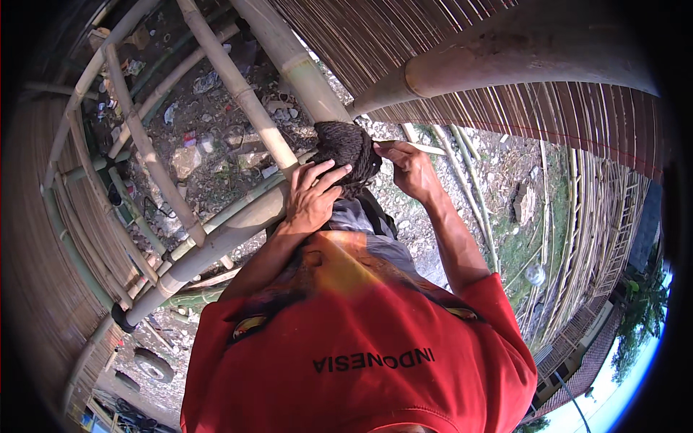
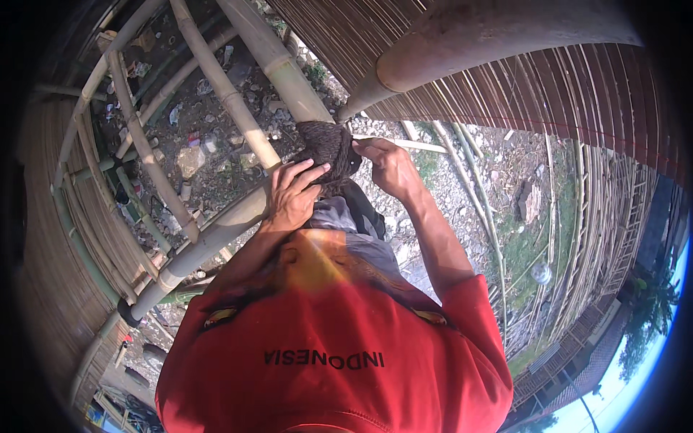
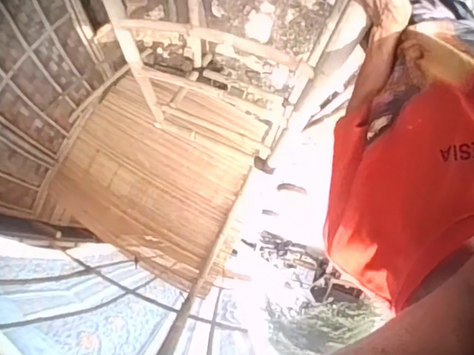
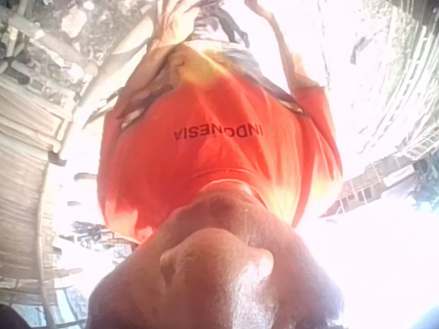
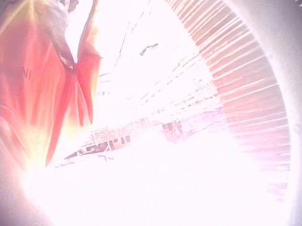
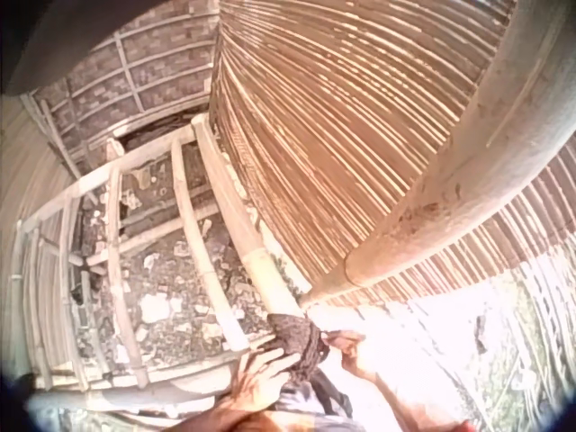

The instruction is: Tying and securing bamboo poles together using rope and a machete during construction.

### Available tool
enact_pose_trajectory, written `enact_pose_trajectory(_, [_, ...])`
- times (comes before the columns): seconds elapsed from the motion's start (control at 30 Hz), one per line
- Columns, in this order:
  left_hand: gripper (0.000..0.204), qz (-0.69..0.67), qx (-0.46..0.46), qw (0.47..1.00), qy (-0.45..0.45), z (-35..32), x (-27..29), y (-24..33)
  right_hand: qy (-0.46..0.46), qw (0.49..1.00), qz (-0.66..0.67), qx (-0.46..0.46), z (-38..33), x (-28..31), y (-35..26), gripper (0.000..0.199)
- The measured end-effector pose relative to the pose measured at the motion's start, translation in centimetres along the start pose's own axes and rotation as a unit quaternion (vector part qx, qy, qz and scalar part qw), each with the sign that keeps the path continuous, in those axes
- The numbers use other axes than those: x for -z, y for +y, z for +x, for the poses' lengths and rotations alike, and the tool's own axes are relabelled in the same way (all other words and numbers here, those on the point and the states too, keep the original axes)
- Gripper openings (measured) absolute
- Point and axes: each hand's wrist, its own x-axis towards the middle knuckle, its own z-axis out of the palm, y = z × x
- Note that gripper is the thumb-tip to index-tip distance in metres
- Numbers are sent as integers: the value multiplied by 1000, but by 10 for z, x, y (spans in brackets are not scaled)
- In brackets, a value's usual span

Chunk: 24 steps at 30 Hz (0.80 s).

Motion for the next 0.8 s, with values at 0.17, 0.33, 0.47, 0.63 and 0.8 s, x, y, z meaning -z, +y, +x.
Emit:
enact_pose_trajectory(0.17, [9, -6, 1, 1000, 2, 0, 2, 1, 29, 995, 55, 74, 28, 2, -8, 61])
enact_pose_trajectory(0.33, [7, -4, -3, 1000, 11, 3, -2, -2, 54, 984, 44, 166, 28, -14, 17, 46])
enact_pose_trajectory(0.47, [6, 2, 8, 1000, 8, 0, -5, -2, 126, 976, 74, 160, 24, -38, 22, 34])
enact_pose_trajectory(0.63, [9, -6, 13, 999, 29, -9, -14, -6, 38, 978, 194, 67, 18, -22, 14, 53])
enact_pose_trajectory(0.8, [6, -16, 14, 998, 59, -10, -13, -2, -93, 976, 191, 38, 26, 9, 18, 42])
